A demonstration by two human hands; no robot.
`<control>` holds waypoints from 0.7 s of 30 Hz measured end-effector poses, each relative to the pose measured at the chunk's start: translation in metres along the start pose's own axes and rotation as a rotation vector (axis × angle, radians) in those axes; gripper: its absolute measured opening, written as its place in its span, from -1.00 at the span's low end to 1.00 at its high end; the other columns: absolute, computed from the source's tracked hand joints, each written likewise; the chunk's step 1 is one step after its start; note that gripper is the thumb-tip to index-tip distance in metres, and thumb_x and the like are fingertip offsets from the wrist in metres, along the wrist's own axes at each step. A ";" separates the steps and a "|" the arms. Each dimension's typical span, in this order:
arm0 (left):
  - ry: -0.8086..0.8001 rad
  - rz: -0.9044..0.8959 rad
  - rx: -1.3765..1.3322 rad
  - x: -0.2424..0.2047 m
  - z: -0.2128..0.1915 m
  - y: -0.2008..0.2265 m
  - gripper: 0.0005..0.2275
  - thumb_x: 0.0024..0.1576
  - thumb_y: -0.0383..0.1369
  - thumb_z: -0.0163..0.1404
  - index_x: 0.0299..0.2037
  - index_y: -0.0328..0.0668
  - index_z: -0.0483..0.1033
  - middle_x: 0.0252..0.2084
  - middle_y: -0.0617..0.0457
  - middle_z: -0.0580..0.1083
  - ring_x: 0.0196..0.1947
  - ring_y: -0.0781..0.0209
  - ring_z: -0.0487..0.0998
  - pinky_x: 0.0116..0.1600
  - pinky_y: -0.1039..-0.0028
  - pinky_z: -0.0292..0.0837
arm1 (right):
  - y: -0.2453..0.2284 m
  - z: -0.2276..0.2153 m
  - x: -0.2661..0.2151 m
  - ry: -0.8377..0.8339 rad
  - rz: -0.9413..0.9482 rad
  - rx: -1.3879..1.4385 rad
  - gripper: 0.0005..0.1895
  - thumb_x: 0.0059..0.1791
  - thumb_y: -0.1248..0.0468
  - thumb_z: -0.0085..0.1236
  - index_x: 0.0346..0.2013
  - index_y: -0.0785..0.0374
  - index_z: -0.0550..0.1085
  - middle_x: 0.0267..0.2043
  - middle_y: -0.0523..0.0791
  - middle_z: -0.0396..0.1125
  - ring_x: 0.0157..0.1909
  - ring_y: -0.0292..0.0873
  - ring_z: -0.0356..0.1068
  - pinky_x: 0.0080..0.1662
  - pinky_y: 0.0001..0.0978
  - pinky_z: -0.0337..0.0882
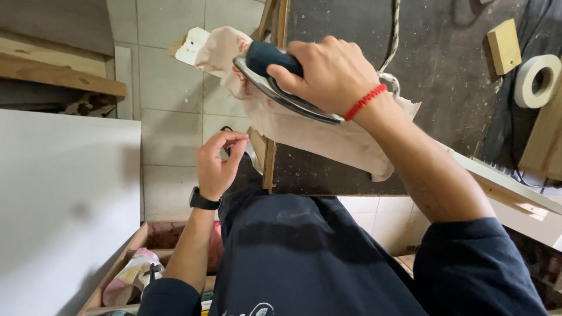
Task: Ironing a strip of material onto a wooden rail on a workbench in a workshop.
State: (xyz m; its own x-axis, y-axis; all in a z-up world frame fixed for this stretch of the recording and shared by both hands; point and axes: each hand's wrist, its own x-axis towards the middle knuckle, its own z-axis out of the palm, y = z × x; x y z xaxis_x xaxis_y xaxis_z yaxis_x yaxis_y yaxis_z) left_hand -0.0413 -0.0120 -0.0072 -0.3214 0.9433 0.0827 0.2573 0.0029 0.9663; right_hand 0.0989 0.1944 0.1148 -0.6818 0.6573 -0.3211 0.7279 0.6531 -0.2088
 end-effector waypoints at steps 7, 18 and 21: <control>0.012 0.026 -0.009 0.000 -0.003 -0.001 -0.87 0.22 -0.40 -0.03 -0.26 -0.28 0.55 -0.33 -0.01 0.55 -0.36 0.23 0.54 -0.20 0.52 0.49 | -0.019 0.005 0.031 0.091 -0.085 0.009 -0.42 0.12 -0.17 -0.19 -0.53 0.23 0.35 -0.64 0.03 0.27 -0.62 0.25 0.24 -0.54 0.08 0.22; 0.011 0.007 0.011 -0.005 -0.005 0.000 -0.86 0.22 -0.37 -0.03 -0.23 -0.27 0.54 -0.27 -0.02 0.56 -0.27 0.19 0.57 -0.14 0.51 0.51 | -0.027 0.003 0.041 0.101 -0.098 0.037 -0.40 0.13 -0.17 -0.20 -0.58 0.22 0.28 -0.68 -0.03 0.20 -0.67 0.14 0.17 -0.56 0.00 0.18; 0.016 -0.002 0.025 -0.006 -0.003 0.002 -0.87 0.22 -0.38 -0.03 -0.24 -0.25 0.55 -0.27 0.00 0.56 -0.27 0.22 0.56 -0.16 0.52 0.49 | -0.022 0.003 0.033 0.071 -0.082 0.027 -0.41 0.12 -0.18 -0.22 -0.56 0.22 0.30 -0.67 -0.02 0.22 -0.64 0.15 0.20 -0.55 0.01 0.20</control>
State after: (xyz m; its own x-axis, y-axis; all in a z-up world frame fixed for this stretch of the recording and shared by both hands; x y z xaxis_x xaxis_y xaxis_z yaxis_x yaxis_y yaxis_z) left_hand -0.0413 -0.0189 -0.0053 -0.3368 0.9377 0.0851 0.2792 0.0131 0.9601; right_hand 0.0606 0.2002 0.1066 -0.7420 0.6277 -0.2354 0.6704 0.6963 -0.2564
